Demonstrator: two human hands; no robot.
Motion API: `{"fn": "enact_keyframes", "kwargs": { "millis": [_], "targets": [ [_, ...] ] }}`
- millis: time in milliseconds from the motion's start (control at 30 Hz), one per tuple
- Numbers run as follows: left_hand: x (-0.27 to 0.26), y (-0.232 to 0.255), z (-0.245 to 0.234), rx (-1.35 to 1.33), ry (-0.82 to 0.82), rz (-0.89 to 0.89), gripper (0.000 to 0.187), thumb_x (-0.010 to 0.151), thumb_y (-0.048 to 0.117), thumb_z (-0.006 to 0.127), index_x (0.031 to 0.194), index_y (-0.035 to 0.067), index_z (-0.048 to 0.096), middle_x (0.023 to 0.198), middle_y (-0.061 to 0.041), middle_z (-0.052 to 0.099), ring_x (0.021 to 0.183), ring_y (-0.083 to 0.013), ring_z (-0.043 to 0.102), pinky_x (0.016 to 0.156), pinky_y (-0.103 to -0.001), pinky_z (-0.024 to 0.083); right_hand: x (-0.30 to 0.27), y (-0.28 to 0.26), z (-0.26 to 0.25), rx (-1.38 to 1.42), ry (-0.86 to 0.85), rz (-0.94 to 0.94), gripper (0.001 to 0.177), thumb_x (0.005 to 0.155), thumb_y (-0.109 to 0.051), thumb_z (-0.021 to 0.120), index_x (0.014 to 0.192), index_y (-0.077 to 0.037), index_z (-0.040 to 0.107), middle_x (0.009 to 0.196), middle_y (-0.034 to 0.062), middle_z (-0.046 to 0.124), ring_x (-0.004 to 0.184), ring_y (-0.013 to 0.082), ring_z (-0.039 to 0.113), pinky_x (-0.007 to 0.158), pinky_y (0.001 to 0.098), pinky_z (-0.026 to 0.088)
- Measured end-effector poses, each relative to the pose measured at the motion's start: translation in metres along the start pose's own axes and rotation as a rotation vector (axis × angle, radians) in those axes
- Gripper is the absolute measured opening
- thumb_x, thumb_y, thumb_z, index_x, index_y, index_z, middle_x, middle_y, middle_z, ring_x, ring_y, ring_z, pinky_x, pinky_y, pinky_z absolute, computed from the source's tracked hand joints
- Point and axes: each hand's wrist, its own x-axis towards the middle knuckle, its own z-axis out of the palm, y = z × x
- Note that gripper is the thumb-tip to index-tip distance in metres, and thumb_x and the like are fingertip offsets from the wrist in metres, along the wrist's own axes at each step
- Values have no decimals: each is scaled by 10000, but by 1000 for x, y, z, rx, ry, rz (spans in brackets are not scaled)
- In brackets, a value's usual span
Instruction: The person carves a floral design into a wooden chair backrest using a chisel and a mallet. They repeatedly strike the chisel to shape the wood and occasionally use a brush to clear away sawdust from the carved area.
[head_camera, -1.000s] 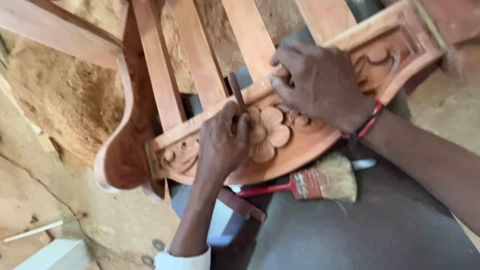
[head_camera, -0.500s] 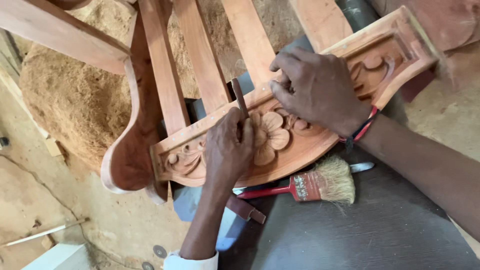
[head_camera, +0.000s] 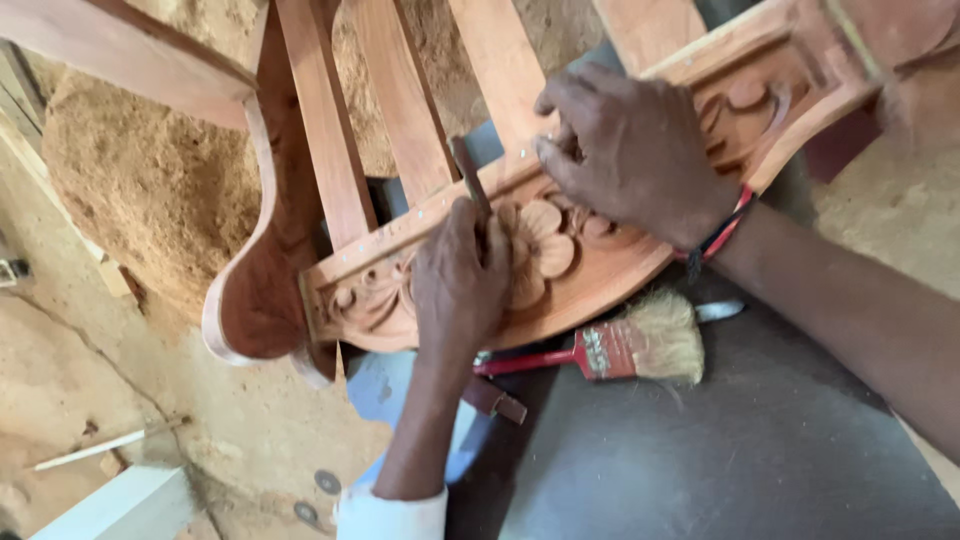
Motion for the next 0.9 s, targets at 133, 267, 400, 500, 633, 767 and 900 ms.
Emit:
{"fn": "enact_keyframes", "kwargs": {
  "millis": [133, 267, 400, 500, 633, 767, 900],
  "targets": [
    [-7, 15, 4, 68, 33, -76, 190, 1014, 201, 618, 958, 39, 534, 836, -209, 661, 743, -417, 658, 650, -545, 483, 3, 1, -1, -40, 36, -14, 224, 938, -233, 737, 1061, -52, 694, 951, 95, 709, 773, 284, 706, 691, 435, 568],
    [-5, 28, 10, 26, 57, -110, 186, 1037, 179, 593, 968, 16, 536, 864, -236, 653, 765, -429, 651, 679, -547, 487, 2, 4, 3, -61, -9, -1, 179, 954, -196, 713, 1050, -46, 699, 926, 95, 697, 729, 253, 696, 686, 422, 571],
    [-8, 34, 6, 14, 63, -175, 214, 1011, 175, 612, 910, -12, 588, 831, -239, 665, 748, -420, 653, 670, -546, 483, 3, 9, 4, -76, -39, 8, 181, 936, -196, 715, 1014, -34, 695, 901, 92, 680, 700, 240, 685, 664, 413, 568],
    [-8, 29, -1, -16, 83, -155, 165, 981, 140, 625, 910, -9, 637, 826, -219, 691, 748, -385, 683, 694, -512, 508, 1, 8, 5, -75, -13, -10, 180, 926, -196, 721, 1008, -38, 696, 910, 91, 676, 716, 242, 686, 668, 413, 569],
    [-5, 22, -8, -61, -23, -331, 174, 932, 192, 681, 876, 27, 692, 759, -166, 727, 684, -316, 730, 676, -436, 552, 2, 9, 4, -68, -13, -11, 175, 921, -182, 718, 1002, -28, 692, 910, 102, 672, 704, 248, 680, 658, 417, 565],
    [-6, 11, -8, -82, -16, -332, 193, 934, 213, 706, 856, 36, 706, 743, -144, 728, 672, -288, 726, 668, -417, 551, 2, 9, 4, -57, -15, -1, 147, 939, -170, 707, 983, -30, 689, 889, 98, 669, 703, 248, 678, 657, 418, 561],
    [-11, 5, -4, -20, 20, -186, 171, 940, 178, 700, 850, 33, 687, 735, -143, 718, 665, -305, 674, 675, -470, 492, 0, 10, 4, -68, 2, -18, 141, 944, -170, 709, 978, -34, 686, 884, 96, 669, 697, 238, 670, 649, 412, 552]
  ]
}}
